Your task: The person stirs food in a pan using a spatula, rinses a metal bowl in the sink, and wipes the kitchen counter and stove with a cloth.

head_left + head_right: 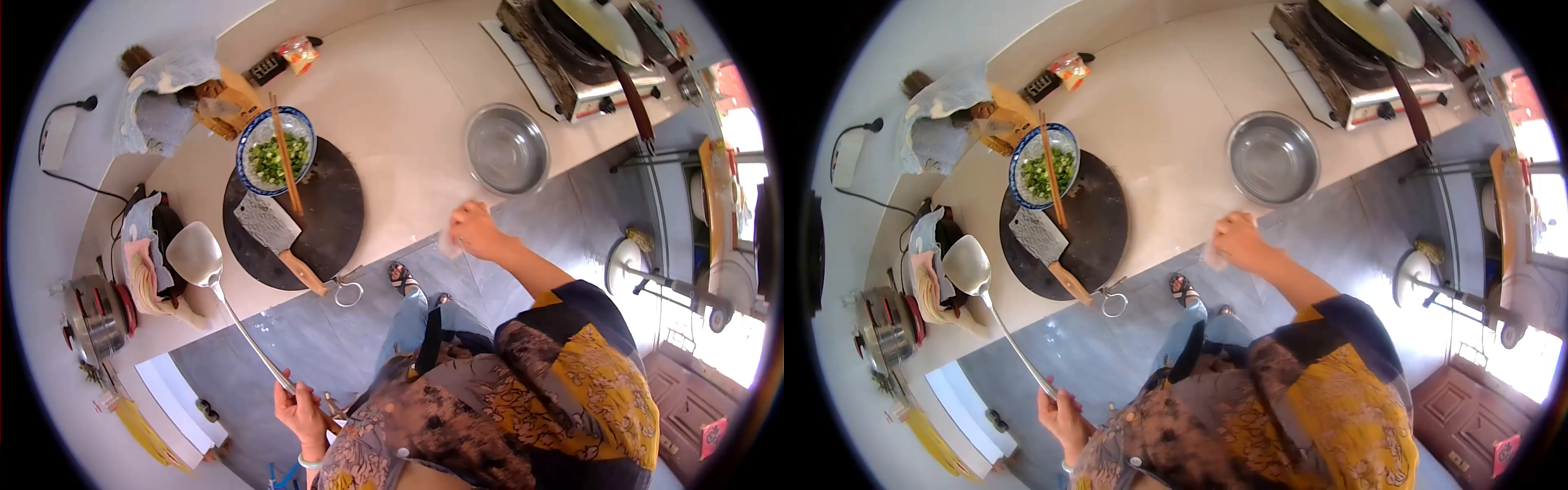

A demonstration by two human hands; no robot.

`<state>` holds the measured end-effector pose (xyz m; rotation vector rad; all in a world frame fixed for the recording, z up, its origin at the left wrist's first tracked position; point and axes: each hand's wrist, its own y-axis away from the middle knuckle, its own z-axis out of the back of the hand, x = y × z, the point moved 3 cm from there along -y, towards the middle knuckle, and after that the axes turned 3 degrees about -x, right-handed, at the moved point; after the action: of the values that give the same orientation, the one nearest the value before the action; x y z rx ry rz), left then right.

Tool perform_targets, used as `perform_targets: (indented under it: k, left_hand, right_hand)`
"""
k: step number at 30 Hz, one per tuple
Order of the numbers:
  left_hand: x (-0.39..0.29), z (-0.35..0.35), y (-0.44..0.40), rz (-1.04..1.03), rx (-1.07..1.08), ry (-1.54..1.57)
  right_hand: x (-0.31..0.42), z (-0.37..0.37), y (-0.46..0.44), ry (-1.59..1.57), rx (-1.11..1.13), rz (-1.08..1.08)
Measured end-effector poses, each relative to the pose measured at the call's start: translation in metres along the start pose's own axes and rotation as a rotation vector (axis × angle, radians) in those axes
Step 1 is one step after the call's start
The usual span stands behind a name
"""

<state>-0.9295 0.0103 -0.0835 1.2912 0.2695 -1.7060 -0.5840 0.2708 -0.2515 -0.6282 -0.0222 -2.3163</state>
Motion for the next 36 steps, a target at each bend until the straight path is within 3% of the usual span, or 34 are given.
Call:
perform_targets:
  k: [2,5,7,9,12,18,21,29,30,33,35,36]
  left_hand:
    - [-0.003,-0.004,0.005,-0.027,0.004,-0.050]
    - [-0.006,-0.021,0.010,-0.095,0.038,-0.077]
    - [-0.009,-0.014,0.021,-0.126,0.089,-0.143]
    - [-0.010,-0.025,0.025,-0.182,0.093,-0.152]
    - [-0.013,-0.035,0.037,-0.194,0.124,-0.146]
    - [-0.010,-0.043,0.064,-0.215,0.183,-0.133]
    - [-0.007,-0.042,0.076,-0.218,0.194,-0.124]
    - [0.004,-0.032,0.089,-0.242,0.213,-0.109]
    - [0.004,-0.033,0.091,-0.250,0.223,-0.106]
    - [0.003,-0.033,0.097,-0.273,0.236,-0.135]
    - [0.000,-0.033,0.100,-0.262,0.253,-0.161]
    - [-0.002,-0.033,0.103,-0.244,0.257,-0.139]
  right_hand:
    - [-0.025,0.006,0.078,0.140,0.169,-0.093]
    - [-0.085,0.012,0.202,0.337,0.402,-0.500]
    - [-0.064,0.068,0.237,0.270,0.221,-0.695]
    - [-0.067,0.092,0.274,0.263,0.195,-0.896]
    - [-0.072,0.114,0.315,0.198,0.025,-1.038]
    - [-0.065,0.143,0.368,-0.151,-0.451,-1.075]
    - [-0.056,0.162,0.374,-0.328,-0.554,-1.136]
    - [-0.038,0.210,0.381,-0.117,-0.724,-0.912]
    - [-0.032,0.217,0.382,-0.262,-0.713,-0.987]
    - [-0.031,0.218,0.391,-0.023,-0.916,-0.906]
    - [-0.054,0.183,0.421,0.106,-0.709,-1.129]
    - [-0.099,0.136,0.469,0.381,-0.009,-1.260]
